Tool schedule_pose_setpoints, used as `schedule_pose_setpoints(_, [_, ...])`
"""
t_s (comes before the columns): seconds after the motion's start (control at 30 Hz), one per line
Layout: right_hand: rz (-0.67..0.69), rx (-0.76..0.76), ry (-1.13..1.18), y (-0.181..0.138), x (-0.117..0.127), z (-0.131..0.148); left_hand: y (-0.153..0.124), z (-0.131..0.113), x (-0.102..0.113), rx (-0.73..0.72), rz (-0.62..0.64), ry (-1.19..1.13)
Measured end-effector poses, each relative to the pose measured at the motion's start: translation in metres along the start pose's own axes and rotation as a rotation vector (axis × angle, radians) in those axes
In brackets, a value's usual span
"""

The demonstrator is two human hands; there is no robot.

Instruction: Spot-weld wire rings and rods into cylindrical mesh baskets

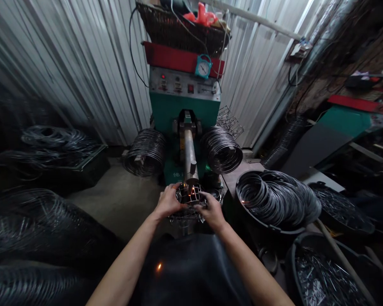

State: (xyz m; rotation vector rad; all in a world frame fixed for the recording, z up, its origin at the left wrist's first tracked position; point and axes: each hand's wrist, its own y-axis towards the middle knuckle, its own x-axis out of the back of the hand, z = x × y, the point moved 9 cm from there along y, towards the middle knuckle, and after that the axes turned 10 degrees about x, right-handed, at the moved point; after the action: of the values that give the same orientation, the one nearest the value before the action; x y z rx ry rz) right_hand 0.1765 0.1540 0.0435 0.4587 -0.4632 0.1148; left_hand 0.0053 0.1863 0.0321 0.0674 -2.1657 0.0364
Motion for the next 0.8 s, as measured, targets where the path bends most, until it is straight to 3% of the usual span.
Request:
schedule_pose_setpoints(0.1, [-0.187,-0.419,0.383,-0.059,0.009,-0.062,-0.004,-0.001,0.006,0.015,-0.053,0.001])
schedule_pose_setpoints(0.17, [-0.258,-0.588,0.510,-0.107,0.006,-0.096,-0.006,-0.001,0.011,0.048,-0.082,0.001])
schedule_pose_setpoints(0.23, [-0.377,-0.551,0.425,-0.145,0.016,-0.117,-0.004,0.003,0.012,0.095,-0.078,-0.010])
schedule_pose_setpoints(0.33, [-0.426,-0.440,0.193,-0.181,0.023,-0.129,0.003,0.008,0.010,0.139,-0.058,-0.032])
schedule_pose_setpoints(0.5, [-0.536,-0.492,0.154,-0.198,0.034,-0.148,0.013,0.012,0.008,0.139,-0.066,-0.028])
schedule_pose_setpoints(0.7, [-0.767,-0.642,0.512,-0.206,0.037,-0.174,0.018,0.014,0.007,0.105,-0.057,-0.047])
schedule_pose_setpoints(0.8, [-0.804,-0.728,0.674,-0.206,0.032,-0.180,0.021,0.013,0.006,0.068,-0.045,-0.099])
